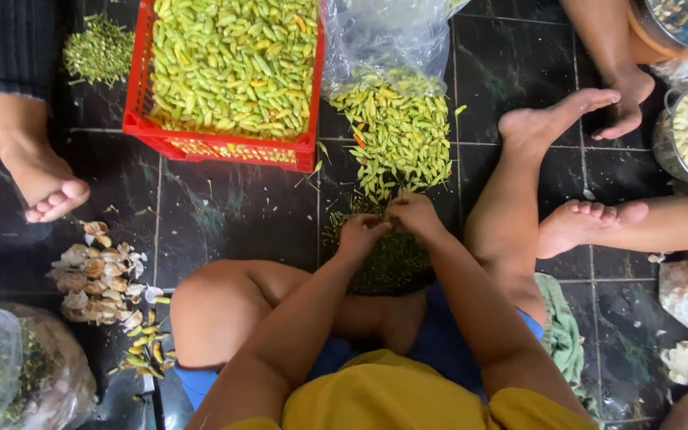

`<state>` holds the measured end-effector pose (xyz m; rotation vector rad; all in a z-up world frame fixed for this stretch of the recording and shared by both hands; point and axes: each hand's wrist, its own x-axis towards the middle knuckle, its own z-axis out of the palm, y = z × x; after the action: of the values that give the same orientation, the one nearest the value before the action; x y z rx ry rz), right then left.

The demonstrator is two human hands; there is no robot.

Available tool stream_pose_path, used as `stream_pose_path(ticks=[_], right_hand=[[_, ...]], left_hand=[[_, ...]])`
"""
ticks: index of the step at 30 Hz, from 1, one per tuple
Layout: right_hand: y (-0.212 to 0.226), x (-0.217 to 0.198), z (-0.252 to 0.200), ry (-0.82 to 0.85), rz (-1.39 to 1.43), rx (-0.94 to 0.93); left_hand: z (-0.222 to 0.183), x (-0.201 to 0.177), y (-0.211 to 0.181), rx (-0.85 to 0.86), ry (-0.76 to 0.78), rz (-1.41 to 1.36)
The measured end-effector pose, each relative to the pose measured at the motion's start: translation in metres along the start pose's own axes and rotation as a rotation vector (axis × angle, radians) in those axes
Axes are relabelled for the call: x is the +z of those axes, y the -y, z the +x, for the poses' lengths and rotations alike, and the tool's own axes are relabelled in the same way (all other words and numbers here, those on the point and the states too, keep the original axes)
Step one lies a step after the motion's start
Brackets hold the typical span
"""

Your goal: A person sits on the floor and manually removes the stems from small green vegetables, placing the cleaned items into a pile.

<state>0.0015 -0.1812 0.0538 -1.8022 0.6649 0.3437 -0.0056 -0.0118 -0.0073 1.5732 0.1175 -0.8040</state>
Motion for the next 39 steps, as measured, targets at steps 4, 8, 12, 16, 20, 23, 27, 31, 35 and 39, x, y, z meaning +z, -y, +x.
stream_pose_path(ticks=[4, 8, 12, 16, 20, 23, 27, 31, 35, 39], right_hand=[[-0.015, -0.007, -0.021, 0.049, 0.064, 0.128], [-0.025, -0.025, -0.022, 0.105, 0.199, 0.304], [-0.043, -0.045, 0.003, 0.018, -0.258, 0.002], [0.010, -0.019, 0.006, -0.071, -0.534, -0.345], [-0.021, -0.001, 0.069, -0.241, -1.063, -0.539], [-0.014, 0.000, 0.056, -0.315, -1.073, -0.576], [-0.009, 0.002, 0.020, -0.324, -1.041, -0.703], [-0.019, 0.012, -0.029, -0.264, -0.920, -0.729], [-0.029, 0.008, -0.049, -0.132, -0.675, -0.494], [-0.008, -0.001, -0.066, 0.028, -0.545, -0.599]], left_hand=[[-0.009, 0.005, -0.004, 0.068, 0.020, 0.143], [-0.019, 0.005, -0.012, 0.166, 0.144, 0.148], [-0.016, 0.004, -0.006, 0.104, 0.146, 0.018], [-0.009, 0.001, -0.015, 0.022, 0.120, -0.239], [-0.014, -0.007, -0.031, -0.091, 0.111, -0.379], [-0.011, -0.009, -0.026, -0.091, 0.075, -0.353], [-0.010, -0.008, -0.026, -0.002, 0.000, -0.347], [-0.007, -0.002, -0.015, 0.010, -0.019, -0.322], [-0.005, 0.000, -0.009, -0.056, 0.008, -0.319], [-0.021, -0.003, -0.023, -0.148, -0.013, -0.384]])
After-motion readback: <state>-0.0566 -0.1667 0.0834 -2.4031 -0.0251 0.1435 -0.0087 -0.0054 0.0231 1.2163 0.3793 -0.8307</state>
